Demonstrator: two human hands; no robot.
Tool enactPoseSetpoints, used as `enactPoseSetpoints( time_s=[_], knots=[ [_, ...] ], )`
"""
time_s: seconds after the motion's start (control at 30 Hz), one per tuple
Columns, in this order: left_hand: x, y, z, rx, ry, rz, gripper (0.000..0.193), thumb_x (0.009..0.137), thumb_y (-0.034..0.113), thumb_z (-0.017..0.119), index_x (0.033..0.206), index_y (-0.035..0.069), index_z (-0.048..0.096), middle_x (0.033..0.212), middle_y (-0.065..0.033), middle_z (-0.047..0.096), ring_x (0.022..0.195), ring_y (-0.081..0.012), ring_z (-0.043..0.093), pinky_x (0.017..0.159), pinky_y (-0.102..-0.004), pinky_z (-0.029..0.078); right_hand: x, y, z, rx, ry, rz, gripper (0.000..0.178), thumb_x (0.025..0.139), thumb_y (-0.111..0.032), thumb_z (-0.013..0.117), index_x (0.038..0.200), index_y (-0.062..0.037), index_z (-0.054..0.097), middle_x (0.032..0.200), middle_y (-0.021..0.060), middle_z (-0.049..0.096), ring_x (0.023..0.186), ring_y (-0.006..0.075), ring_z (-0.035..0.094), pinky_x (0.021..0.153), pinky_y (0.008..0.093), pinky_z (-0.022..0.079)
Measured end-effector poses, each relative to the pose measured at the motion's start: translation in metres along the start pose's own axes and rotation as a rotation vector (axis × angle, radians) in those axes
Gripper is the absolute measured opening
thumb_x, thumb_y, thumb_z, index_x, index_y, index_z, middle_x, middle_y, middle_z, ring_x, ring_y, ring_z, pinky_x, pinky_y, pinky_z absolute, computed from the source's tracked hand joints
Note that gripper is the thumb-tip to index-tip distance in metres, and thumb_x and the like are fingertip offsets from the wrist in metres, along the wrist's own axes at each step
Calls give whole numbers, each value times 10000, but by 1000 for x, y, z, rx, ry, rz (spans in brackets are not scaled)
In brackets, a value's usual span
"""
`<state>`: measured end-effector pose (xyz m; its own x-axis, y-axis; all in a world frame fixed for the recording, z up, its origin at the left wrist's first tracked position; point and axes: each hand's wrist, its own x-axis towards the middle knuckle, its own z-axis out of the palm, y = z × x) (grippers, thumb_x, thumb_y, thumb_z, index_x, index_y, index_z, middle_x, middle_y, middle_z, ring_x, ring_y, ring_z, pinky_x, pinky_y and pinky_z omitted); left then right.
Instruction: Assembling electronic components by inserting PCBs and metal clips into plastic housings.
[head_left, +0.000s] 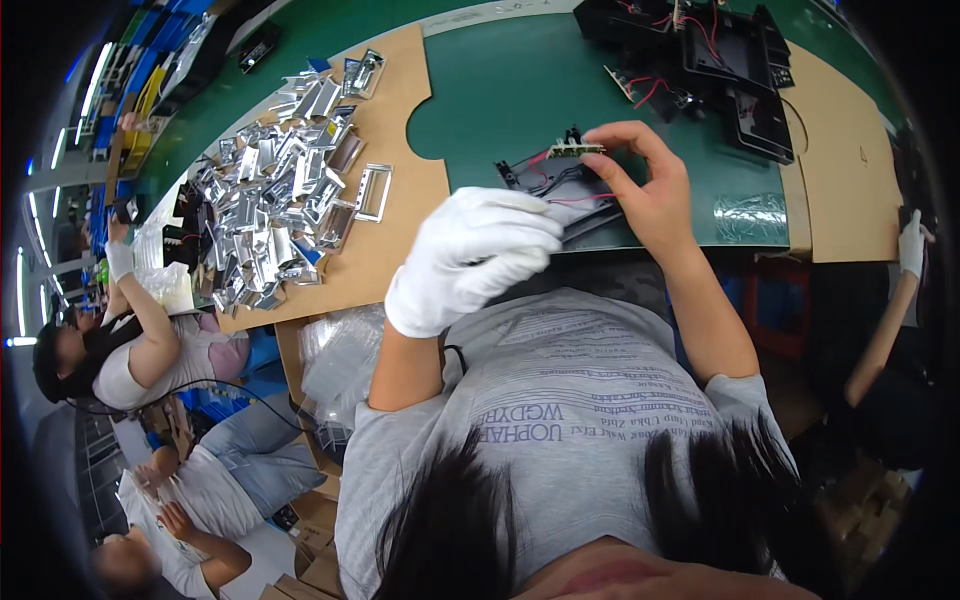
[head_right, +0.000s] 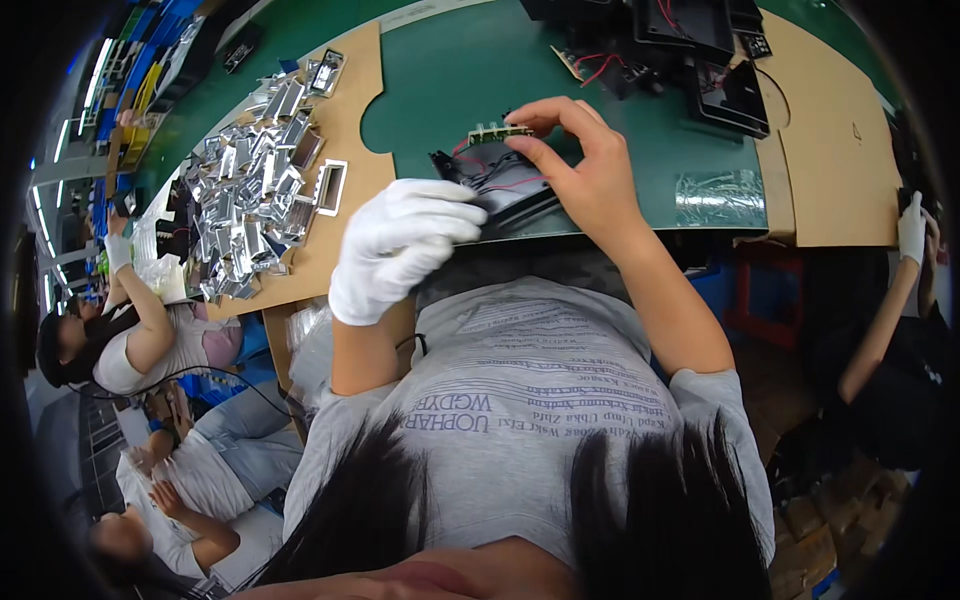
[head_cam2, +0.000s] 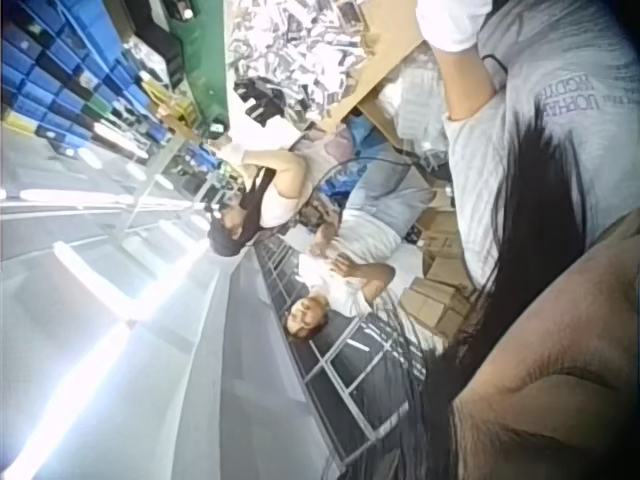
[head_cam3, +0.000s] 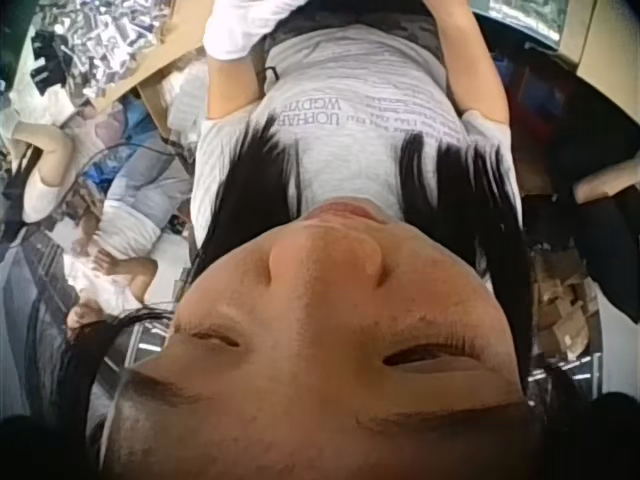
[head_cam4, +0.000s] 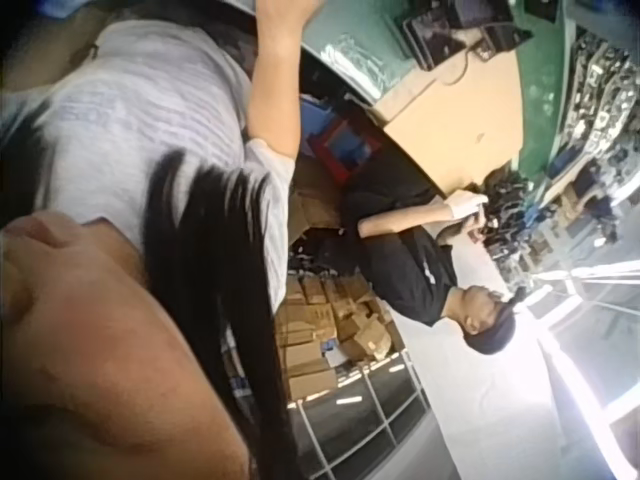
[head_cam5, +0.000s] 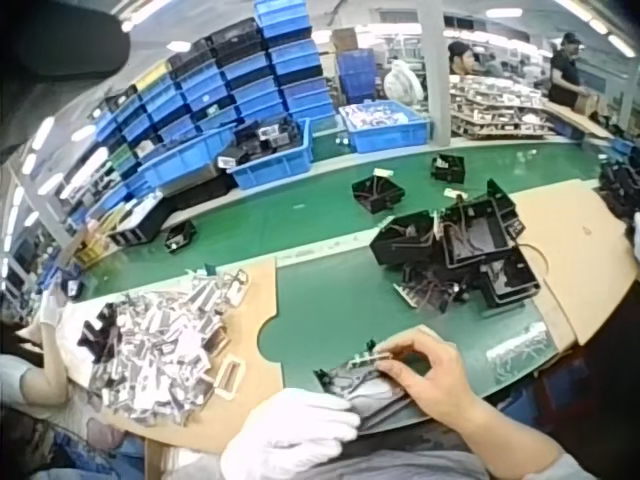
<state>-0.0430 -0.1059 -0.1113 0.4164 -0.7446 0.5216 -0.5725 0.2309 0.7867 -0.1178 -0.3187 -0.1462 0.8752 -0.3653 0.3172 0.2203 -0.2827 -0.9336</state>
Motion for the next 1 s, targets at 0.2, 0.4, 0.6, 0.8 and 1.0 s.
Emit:
enactPoseSetpoints(
  time_s=[0.2, 0.4, 0.6, 0.8, 1.0],
  knots=[
    [-30, -3, -54, 1085, 367, -443, 251, 808, 160, 821, 1014, 37, 748, 937, -90, 733, 843, -270, 682, 733, -367, 544, -3, -3, -2, 113, -78, 43, 156, 845, -34, 782, 987, -38, 716, 944, 35, 695, 852, 135, 622, 830, 261, 492],
    [-37, -10, -60, 1359, 263, -404, 292, 792, 129, 826, 1046, 56, 699, 997, -104, 672, 907, -269, 638, 741, -386, 544, -3, 0, -7, 182, -180, 129, 149, 834, -38, 799, 957, -24, 716, 910, 34, 696, 847, 137, 622, 839, 255, 488],
    [0, -15, -18, 555, 268, -402, 433, 769, 61, 796, 1176, 115, 658, 954, -61, 664, 764, -243, 639, 665, -356, 522, -1, 1, -13, 204, -257, 142, 180, 834, -3, 806, 973, -20, 693, 965, 55, 699, 869, 146, 625, 854, 249, 494],
    [28, -18, -4, 729, 89, -215, 484, 750, 20, 764, 1209, 132, 660, 933, -36, 666, 703, -231, 631, 643, -335, 518, 4, -8, -9, 170, -250, 113, 160, 829, -14, 816, 940, -11, 700, 926, 52, 697, 831, 138, 612, 827, 251, 494],
    [32, -15, -7, 737, 24, -150, 513, 728, -14, 731, 1218, 125, 669, 927, -36, 673, 718, -234, 637, 649, -340, 522, 6, -7, -12, 144, -261, 138, 146, 828, -24, 823, 918, -5, 709, 892, 52, 701, 803, 131, 613, 811, 246, 498]
  ],
)
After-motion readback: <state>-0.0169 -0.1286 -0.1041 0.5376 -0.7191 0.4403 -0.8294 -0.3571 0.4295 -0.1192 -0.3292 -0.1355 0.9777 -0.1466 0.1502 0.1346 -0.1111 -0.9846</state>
